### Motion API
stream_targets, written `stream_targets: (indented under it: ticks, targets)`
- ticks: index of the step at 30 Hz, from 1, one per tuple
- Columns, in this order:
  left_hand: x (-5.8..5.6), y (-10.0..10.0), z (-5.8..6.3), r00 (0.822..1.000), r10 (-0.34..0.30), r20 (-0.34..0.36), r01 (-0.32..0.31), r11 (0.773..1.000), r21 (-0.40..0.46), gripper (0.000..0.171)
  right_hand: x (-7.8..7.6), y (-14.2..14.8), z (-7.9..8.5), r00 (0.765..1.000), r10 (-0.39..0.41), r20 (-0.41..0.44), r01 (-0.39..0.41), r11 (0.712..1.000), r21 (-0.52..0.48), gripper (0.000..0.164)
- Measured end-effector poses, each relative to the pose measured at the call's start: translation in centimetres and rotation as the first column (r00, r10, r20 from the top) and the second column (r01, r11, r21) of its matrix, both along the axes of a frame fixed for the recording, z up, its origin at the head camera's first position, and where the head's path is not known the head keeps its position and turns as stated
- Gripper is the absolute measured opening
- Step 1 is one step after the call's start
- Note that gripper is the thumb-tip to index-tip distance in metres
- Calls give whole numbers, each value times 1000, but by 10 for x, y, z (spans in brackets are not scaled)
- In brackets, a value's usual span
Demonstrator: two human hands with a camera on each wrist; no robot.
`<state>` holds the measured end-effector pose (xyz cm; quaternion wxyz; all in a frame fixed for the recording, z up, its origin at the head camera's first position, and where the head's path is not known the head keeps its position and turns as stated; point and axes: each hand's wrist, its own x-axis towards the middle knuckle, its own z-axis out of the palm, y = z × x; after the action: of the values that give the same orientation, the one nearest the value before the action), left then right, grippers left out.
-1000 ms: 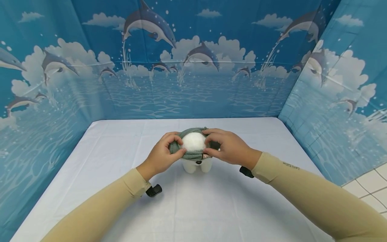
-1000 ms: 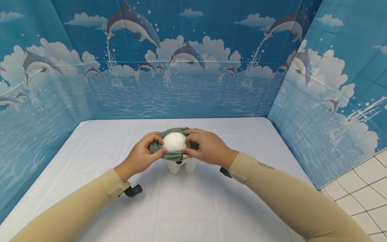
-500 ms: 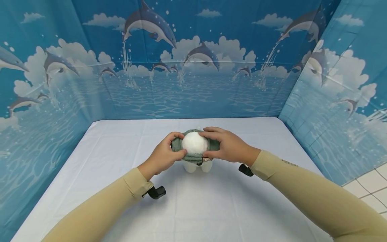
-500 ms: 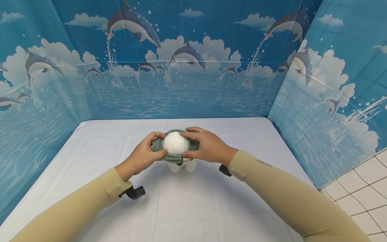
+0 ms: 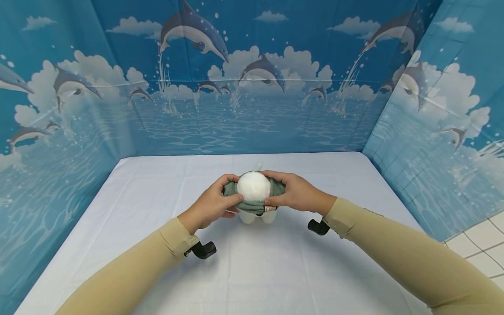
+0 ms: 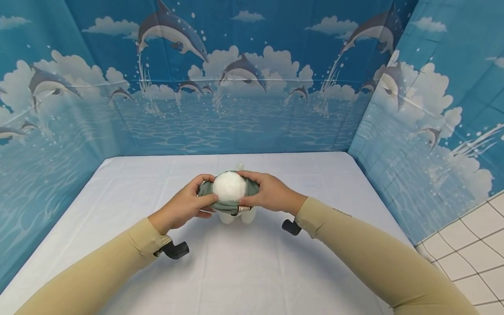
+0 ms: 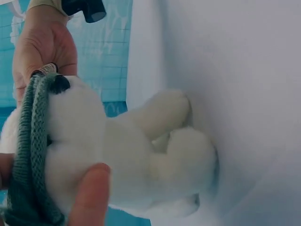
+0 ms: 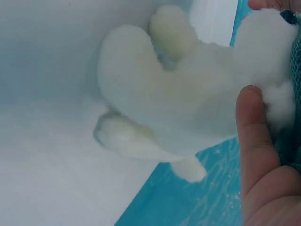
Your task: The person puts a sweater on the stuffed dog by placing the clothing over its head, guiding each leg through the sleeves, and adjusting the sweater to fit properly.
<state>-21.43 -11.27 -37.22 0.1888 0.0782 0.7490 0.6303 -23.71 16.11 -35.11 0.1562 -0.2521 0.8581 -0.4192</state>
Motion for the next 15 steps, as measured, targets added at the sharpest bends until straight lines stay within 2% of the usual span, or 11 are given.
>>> stream_targets:
  ticks: [2,6,15]
  targets:
    - [0,0,1,1000,-4,18,4,1000,18,52,0,1,0,999,-6,31,7,1000,-18,84]
    - [-1,0,0,1000,-4,4,4,998,63,54,-1,1,-1,996,-14,93,18,999,-49,86]
    - [-3,-2,-2,1000,16,7,-17,991,135,62,0,-1,-2,986,-43,161,61,993,-104,86]
